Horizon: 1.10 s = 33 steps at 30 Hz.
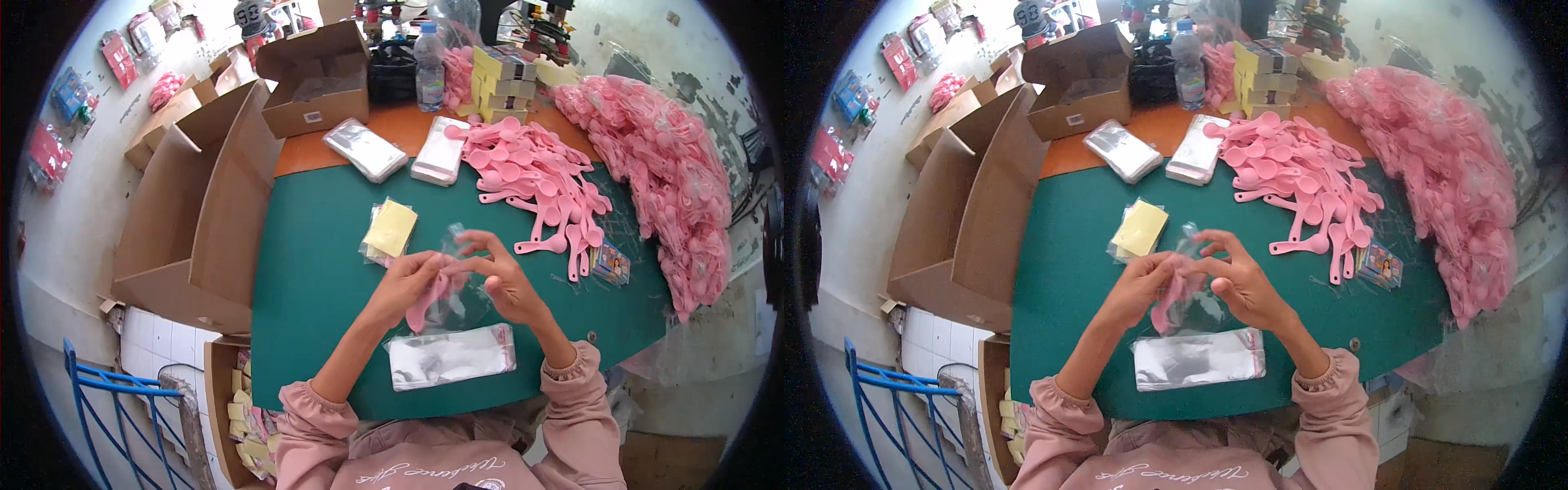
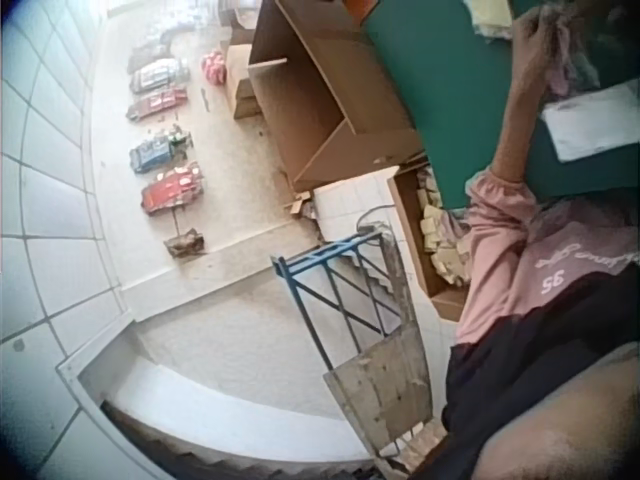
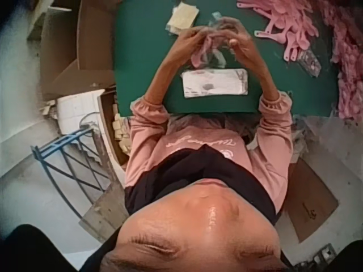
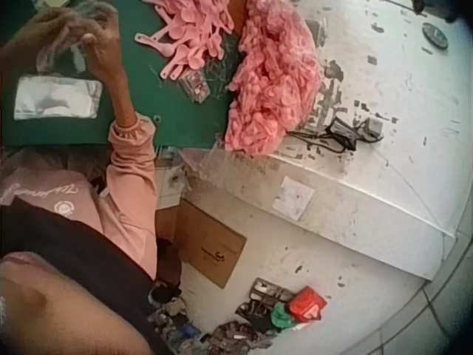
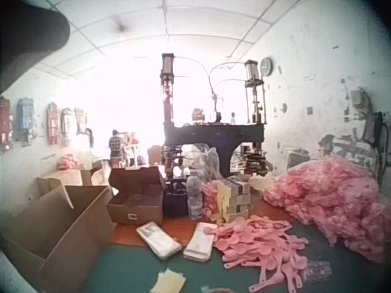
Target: The person repeatedly picks up pink plastic spoons and places each one into a small clear plastic bag with a yellow label, then seals the bag and sets it aside. The process is repeated continuously throughout the clip.
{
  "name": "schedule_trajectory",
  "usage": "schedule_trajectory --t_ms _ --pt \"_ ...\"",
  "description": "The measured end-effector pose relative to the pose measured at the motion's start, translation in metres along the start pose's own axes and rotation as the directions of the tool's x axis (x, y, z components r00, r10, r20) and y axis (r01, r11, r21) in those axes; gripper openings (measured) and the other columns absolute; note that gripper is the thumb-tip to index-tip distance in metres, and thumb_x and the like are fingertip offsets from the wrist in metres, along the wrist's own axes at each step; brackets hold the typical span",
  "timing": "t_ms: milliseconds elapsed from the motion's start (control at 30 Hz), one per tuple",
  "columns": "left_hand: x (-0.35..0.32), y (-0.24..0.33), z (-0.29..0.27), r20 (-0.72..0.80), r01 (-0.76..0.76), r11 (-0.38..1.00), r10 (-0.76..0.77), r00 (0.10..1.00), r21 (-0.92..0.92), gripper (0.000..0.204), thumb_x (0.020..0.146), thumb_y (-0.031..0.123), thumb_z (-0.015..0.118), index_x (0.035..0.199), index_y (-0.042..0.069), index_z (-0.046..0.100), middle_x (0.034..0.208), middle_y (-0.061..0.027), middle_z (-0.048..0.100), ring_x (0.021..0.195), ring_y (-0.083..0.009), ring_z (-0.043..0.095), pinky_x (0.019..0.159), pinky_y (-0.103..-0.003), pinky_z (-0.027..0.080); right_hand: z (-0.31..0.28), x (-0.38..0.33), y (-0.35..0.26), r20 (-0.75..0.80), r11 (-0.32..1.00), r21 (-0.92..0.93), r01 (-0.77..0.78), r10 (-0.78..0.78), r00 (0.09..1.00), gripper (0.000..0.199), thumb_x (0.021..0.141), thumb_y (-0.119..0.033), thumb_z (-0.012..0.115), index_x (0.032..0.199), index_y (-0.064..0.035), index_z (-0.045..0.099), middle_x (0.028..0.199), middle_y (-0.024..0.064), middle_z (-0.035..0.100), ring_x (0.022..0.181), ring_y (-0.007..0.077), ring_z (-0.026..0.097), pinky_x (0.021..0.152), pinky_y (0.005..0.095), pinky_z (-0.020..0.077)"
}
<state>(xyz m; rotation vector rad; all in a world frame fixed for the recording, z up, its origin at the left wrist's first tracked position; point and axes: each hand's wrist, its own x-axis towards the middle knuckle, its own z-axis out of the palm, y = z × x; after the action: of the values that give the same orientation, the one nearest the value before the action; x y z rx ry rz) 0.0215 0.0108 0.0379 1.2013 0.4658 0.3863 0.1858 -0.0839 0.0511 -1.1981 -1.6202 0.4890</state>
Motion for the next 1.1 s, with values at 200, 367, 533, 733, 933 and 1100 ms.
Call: schedule_trajectory --t_ms 200,367,533,733,933,1100 --pt "-0.011 0.028 -0.026 -0.156 -0.045 0.999 0.043 0.987 -0.009 0.030 0.093 0.023 0.040 0.097 -0.002 0.057 0.088 -0.0130 0.063 0.075 -0.0154 0.062 0.066 -0.027 0.051 -0.159 -0.064 0.045 -0.497 0.697 -0.540 -0.472 0.188 0.847 0.031 0.081 -0.015 0.052 0.108 -0.0008 0.054 0.105 0.0158 0.054 0.091 0.0270 0.053 0.077 0.0345 0.0431" --pt "-0.004 0.025 -0.038 -0.101 0.041 0.998 -0.036 0.994 0.053 0.031 0.092 0.025 0.043 0.098 -0.002 0.058 0.088 -0.0112 0.064 0.076 -0.0141 0.062 0.065 -0.024 0.051 -0.217 -0.142 0.073 -0.840 -0.150 -0.487 -0.861 0.351 0.414 0.033 0.076 -0.028 0.060 0.095 -0.0014 0.058 0.090 0.0233 0.059 0.093 0.0339 0.055 0.077 0.0424 0.0435" --pt "-0.009 0.027 -0.035 -0.098 0.058 0.987 -0.044 0.994 0.147 0.028 0.092 0.021 0.043 0.096 -0.003 0.058 0.084 -0.0122 0.063 0.074 -0.0147 0.062 0.065 -0.025 0.051 -0.199 -0.125 0.054 -0.872 -0.018 -0.436 -0.900 0.255 0.417 0.024 0.078 -0.027 0.058 0.089 -0.0061 0.058 0.086 0.0183 0.061 0.084 0.0367 0.058 0.070 0.0459 0.0451" --pt "-0.006 0.026 -0.027 -0.006 0.030 0.982 -0.029 1.000 0.185 0.029 0.092 0.022 0.043 0.098 -0.003 0.058 0.085 -0.0115 0.063 0.077 -0.0139 0.062 0.068 -0.022 0.050 -0.181 -0.092 0.009 -0.793 0.100 -0.606 -0.789 0.011 0.610 0.016 0.081 -0.018 0.055 0.087 -0.0026 0.054 0.083 0.0134 0.061 0.075 0.0297 0.061 0.062 0.0426 0.0481" --pt "-0.001 0.011 -0.029 0.001 0.011 0.976 -0.011 1.000 0.215 0.030 0.092 0.023 0.044 0.098 -0.003 0.058 0.084 -0.0104 0.063 0.079 -0.0126 0.062 0.069 -0.021 0.050 -0.047 0.004 -0.020 -0.433 0.940 0.083 -0.331 0.334 0.838 0.008 0.083 -0.009 0.056 0.087 -0.0027 0.052 0.074 0.0043 0.059 0.059 0.0062 0.055 0.044 0.0192 0.0458" --pt "-0.001 0.011 -0.027 -0.018 -0.015 0.971 0.019 1.000 0.239 0.029 0.091 0.023 0.045 0.094 -0.002 0.060 0.078 -0.0050 0.062 0.071 -0.0068 0.057 0.062 -0.018 0.046 -0.033 0.018 -0.028 -0.167 0.912 0.032 -0.410 0.409 0.897 0.010 0.082 -0.006 0.058 0.087 -0.0010 0.051 0.072 0.0028 0.059 0.055 0.0040 0.052 0.043 0.0194 0.0446"
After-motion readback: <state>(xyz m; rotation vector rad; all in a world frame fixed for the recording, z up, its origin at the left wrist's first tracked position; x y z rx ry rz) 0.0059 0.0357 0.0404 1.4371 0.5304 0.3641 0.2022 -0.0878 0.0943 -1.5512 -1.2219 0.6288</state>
